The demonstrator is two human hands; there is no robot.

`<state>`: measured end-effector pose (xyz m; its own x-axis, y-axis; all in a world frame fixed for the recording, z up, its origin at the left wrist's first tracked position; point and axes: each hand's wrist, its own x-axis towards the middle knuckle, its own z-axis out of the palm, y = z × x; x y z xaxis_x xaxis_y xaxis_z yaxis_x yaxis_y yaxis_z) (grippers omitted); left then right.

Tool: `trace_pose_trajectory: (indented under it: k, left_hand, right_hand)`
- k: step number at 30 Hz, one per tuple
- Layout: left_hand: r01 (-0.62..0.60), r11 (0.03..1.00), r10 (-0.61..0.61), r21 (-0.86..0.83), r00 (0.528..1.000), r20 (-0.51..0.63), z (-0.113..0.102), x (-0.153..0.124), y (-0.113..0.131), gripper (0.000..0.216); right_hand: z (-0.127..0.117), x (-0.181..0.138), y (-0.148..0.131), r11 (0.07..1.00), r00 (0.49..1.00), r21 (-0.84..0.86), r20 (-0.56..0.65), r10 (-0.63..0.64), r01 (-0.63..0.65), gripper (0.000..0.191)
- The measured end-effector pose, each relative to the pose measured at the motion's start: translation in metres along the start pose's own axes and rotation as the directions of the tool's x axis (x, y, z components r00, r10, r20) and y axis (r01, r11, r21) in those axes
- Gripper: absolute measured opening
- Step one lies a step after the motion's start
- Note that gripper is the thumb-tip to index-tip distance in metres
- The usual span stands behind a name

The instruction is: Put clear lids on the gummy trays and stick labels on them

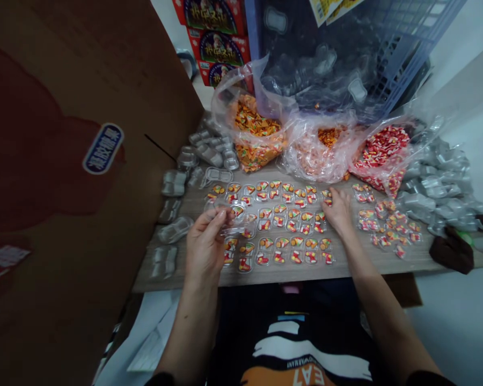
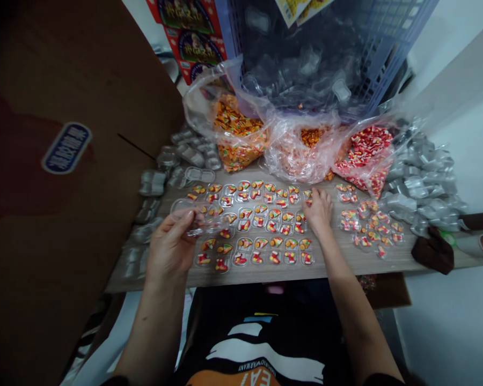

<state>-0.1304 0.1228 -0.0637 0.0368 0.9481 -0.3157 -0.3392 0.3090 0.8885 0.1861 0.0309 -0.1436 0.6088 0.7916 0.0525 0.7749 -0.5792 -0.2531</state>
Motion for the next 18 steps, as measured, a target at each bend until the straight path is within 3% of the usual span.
trace_pose_trajectory:
  k: [9,18]
  left_hand:
    - [0.001,1.0,-0.001,-0.007,1.0,0.005,-0.001,0.006,-0.005,0.026]
    - [-0.01,1.0,0.009,0.012,1.0,0.03,0.001,0.006,-0.01,0.022]
  right_hand:
    - [0.002,-0.013,0.024,0.993,0.99,-0.022,-0.083,-0.117,0.116,0.048]
    - [-0.002,-0.042,0.044,0.943,0.944,-0.079,-0.043,-0.326,0.323,0.049]
